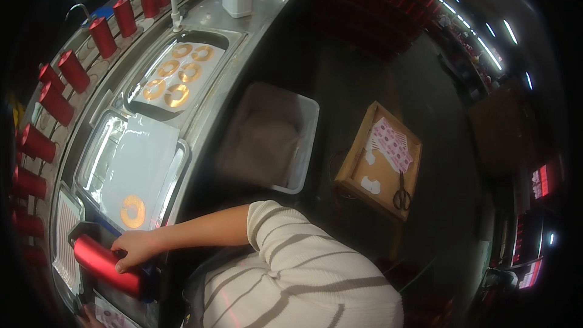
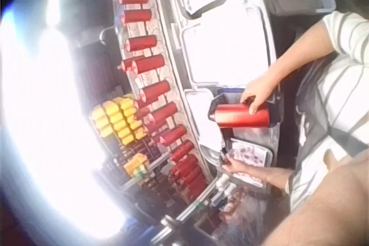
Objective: The person picks up a red cylindrical bottle, applies a circular gold sticker to the neck, then places a red body label on the bottle and smooths it. They wipe the bottle with a blue cloth and place it on a tray, repeating the process with another bottle.
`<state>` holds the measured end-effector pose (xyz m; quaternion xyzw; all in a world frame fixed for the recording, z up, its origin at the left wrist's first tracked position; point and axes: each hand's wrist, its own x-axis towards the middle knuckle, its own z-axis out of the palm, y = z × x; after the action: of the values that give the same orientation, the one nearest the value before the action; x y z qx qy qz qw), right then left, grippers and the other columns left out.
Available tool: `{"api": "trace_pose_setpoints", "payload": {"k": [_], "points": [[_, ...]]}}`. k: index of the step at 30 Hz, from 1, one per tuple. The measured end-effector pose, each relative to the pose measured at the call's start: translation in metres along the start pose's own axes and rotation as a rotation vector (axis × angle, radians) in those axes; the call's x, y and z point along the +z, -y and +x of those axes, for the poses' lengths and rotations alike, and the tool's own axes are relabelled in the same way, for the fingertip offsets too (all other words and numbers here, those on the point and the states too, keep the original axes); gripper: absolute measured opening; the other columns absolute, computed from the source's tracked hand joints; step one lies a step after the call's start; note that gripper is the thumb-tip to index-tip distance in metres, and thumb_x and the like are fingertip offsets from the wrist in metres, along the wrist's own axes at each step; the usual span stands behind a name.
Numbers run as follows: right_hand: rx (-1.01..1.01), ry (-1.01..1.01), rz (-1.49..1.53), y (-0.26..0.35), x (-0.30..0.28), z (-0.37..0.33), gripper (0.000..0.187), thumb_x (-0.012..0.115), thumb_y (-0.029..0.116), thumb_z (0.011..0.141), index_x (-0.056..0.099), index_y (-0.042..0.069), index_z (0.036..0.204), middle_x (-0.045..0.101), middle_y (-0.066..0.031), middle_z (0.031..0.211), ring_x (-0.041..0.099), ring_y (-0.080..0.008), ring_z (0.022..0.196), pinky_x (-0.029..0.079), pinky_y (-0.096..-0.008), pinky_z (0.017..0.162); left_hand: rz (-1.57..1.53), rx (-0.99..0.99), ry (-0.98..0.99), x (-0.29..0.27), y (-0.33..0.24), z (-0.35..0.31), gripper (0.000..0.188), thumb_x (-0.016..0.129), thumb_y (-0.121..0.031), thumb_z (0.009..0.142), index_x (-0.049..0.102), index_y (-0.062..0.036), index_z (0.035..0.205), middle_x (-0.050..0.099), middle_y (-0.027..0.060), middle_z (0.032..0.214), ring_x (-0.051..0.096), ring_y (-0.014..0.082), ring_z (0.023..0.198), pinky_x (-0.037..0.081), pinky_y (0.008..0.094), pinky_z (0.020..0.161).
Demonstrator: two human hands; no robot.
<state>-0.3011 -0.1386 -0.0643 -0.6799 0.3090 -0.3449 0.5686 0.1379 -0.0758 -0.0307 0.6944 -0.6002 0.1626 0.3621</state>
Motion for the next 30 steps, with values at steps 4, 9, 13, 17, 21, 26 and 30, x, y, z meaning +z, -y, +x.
{"api": "trace_pose_setpoints", "payload": {"k": [4,9,13,17,21,26,30], "points": [[0.005,0.080,-0.027,0.008,-0.006,0.001,0.074,0.073,0.050,0.082,0.059,-0.005,0.130,0.068,-0.0266,0.113,0.065,-0.0402,0.109,0.050,-0.0445,0.094,-0.075,-0.315,0.164,-0.032,0.083,-0.019,0.032,0.070,-0.025,0.098,0.069,0.0015,0.116,0.074,0.0127,0.106,0.070,0.0197,0.095,0.056,0.0321,0.084],[0.021,-0.046,-0.250,0.015,-0.004,-0.013,0.090,0.077,0.055,0.082,0.048,-0.001,0.146,0.063,-0.0254,0.112,0.062,-0.0393,0.105,0.049,-0.0434,0.092,-0.532,-0.355,0.014,-0.034,-0.056,-0.025,0.016,0.067,0.000,0.097,0.068,0.0061,0.111,0.072,0.0095,0.105,0.066,0.0128,0.095,0.056,0.0289,0.086],[0.108,0.067,-0.228,0.022,-0.003,-0.009,0.087,0.082,0.043,0.081,0.046,0.007,0.151,0.060,-0.0127,0.118,0.056,-0.0187,0.095,0.048,-0.0300,0.075,-0.484,-0.196,-0.014,-0.064,-0.152,-0.025,0.019,0.072,0.008,0.088,0.069,0.0024,0.106,0.074,0.0063,0.095,0.066,0.0110,0.088,0.054,0.0268,0.084],[0.229,0.073,-0.138,0.034,-0.005,-0.011,0.083,0.081,0.027,0.082,0.044,0.010,0.154,0.058,-0.0078,0.135,0.045,-0.0017,0.067,0.040,-0.0179,0.058,-0.680,-0.051,-0.012,-0.081,-0.196,-0.017,0.036,0.077,0.012,0.081,0.068,0.0029,0.115,0.074,0.0097,0.095,0.069,0.0139,0.086,0.056,0.0283,0.080],[0.220,0.084,-0.028,0.026,-0.004,-0.012,0.083,0.081,0.037,0.083,0.046,0.010,0.152,0.060,-0.0088,0.114,0.051,-0.0113,0.079,0.044,-0.0251,0.068,-0.938,-0.069,0.049,-0.086,-0.219,-0.007,0.041,0.078,0.014,0.079,0.067,0.0036,0.117,0.073,0.0118,0.093,0.071,0.0173,0.087,0.059,0.0314,0.080],[0.216,0.024,0.084,0.026,-0.007,-0.012,0.067,0.077,0.024,0.089,0.051,0.009,0.149,0.060,-0.0099,0.118,0.050,-0.0084,0.068,0.041,-0.0201,0.061,-1.179,-0.304,0.197,-0.047,-0.239,0.014,0.027,0.073,0.009,0.086,0.066,0.0024,0.111,0.073,0.0086,0.095,0.070,0.0138,0.086,0.057,0.0280,0.079],[0.053,-0.144,-0.190,0.040,-0.002,-0.021,0.053,0.076,0.019,0.090,0.060,0.008,0.140,0.061,-0.0122,0.119,0.054,-0.0081,0.066,0.044,-0.0219,0.061,-1.161,-0.371,0.304,0.007,-0.227,0.023,0.020,0.072,0.000,0.090,0.066,0.0005,0.109,0.070,0.0020,0.092,0.066,0.0076,0.085,0.054,0.0245,0.077]]}}
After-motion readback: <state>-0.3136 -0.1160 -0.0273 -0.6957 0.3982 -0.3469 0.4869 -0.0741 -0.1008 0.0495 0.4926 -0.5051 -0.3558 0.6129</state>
